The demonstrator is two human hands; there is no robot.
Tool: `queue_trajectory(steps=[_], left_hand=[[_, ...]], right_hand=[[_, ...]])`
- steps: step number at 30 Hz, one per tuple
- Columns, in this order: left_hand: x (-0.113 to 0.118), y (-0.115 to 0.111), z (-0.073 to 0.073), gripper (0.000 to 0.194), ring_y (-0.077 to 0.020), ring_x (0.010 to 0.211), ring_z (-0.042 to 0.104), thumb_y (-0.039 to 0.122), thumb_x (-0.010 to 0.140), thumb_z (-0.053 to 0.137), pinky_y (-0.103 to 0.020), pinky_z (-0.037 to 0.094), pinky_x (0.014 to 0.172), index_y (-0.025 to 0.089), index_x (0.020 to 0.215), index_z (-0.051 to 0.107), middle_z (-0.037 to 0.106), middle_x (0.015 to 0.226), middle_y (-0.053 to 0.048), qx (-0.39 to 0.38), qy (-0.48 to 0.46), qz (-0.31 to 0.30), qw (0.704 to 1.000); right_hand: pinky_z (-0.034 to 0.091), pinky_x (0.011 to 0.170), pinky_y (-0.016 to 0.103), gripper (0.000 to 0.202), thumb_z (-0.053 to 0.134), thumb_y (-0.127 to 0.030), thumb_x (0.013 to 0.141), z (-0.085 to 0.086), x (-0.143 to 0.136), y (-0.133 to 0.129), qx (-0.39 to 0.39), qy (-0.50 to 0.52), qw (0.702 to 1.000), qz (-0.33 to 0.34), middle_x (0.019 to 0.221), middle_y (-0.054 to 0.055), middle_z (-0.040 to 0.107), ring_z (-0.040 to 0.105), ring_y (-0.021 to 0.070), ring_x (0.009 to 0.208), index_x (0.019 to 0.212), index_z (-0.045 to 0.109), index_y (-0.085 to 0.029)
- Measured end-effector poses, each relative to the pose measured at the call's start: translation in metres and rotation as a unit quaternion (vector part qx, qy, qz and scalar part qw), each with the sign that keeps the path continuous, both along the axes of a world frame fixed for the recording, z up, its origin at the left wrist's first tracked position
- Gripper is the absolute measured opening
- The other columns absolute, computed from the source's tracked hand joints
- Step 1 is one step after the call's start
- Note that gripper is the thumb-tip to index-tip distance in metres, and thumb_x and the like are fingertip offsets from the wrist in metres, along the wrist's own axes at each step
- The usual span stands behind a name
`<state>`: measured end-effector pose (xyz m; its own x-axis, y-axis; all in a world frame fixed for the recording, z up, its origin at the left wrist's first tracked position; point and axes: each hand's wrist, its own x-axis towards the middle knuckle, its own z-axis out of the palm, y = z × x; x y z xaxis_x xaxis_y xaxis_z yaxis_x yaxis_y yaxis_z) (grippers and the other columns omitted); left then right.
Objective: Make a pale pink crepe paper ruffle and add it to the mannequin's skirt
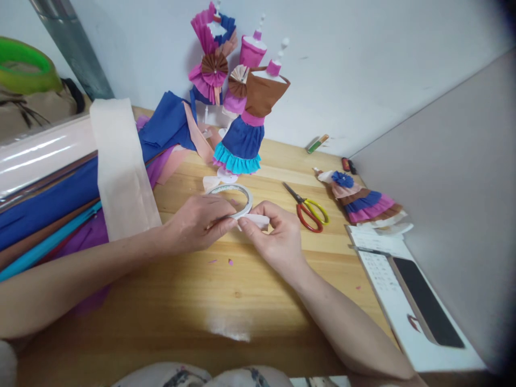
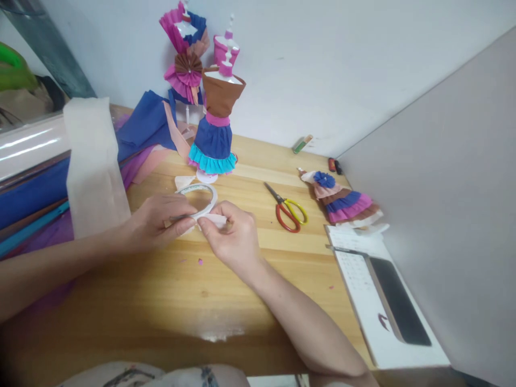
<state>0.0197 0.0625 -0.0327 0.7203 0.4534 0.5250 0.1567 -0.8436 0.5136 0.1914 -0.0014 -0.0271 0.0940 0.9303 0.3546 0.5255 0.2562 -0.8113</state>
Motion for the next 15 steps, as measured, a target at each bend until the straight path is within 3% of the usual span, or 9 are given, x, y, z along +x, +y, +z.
queue_trajectory(steps=[7,12,15], left_hand=[[-0.0039,0.0010,0.0049,0.023,-0.0106,0.057,0.043,0.027,0.092,0.044,-0.026,0.032,0.055,0.018,0.071,0.048,0.045,0.062,0.003,-0.093,0.015,-0.046,0.994],[-0.0014,-0.0026,0.0059,0.027,-0.0070,0.049,0.035,0.027,0.085,0.048,-0.023,0.024,0.046,0.016,0.060,0.050,0.039,0.052,0.006,-0.236,0.031,0.020,0.971],[0.0012,-0.0024,0.0032,0.024,-0.0061,0.049,0.037,0.022,0.081,0.049,-0.020,0.025,0.046,0.015,0.058,0.052,0.043,0.050,0.006,-0.256,0.013,0.052,0.965]], right_hand=[[0.033,0.043,0.020,0.018,0.066,-0.027,0.072,-0.0048,-0.0013,0.0013,-0.006,0.002,1.000,-0.018,0.048,-0.004,0.052,0.041,0.0084,0.044,0.059,0.056,-0.019],[0.035,0.045,0.021,0.019,0.068,-0.029,0.072,-0.0050,-0.0005,0.0012,-0.028,0.033,0.999,0.000,0.051,-0.003,0.055,0.043,0.0088,0.045,0.060,0.057,-0.018],[0.036,0.046,0.022,0.017,0.067,-0.030,0.073,-0.0037,0.0013,0.0018,-0.053,0.067,0.996,0.031,0.054,-0.003,0.056,0.045,0.0095,0.046,0.064,0.060,-0.018]])
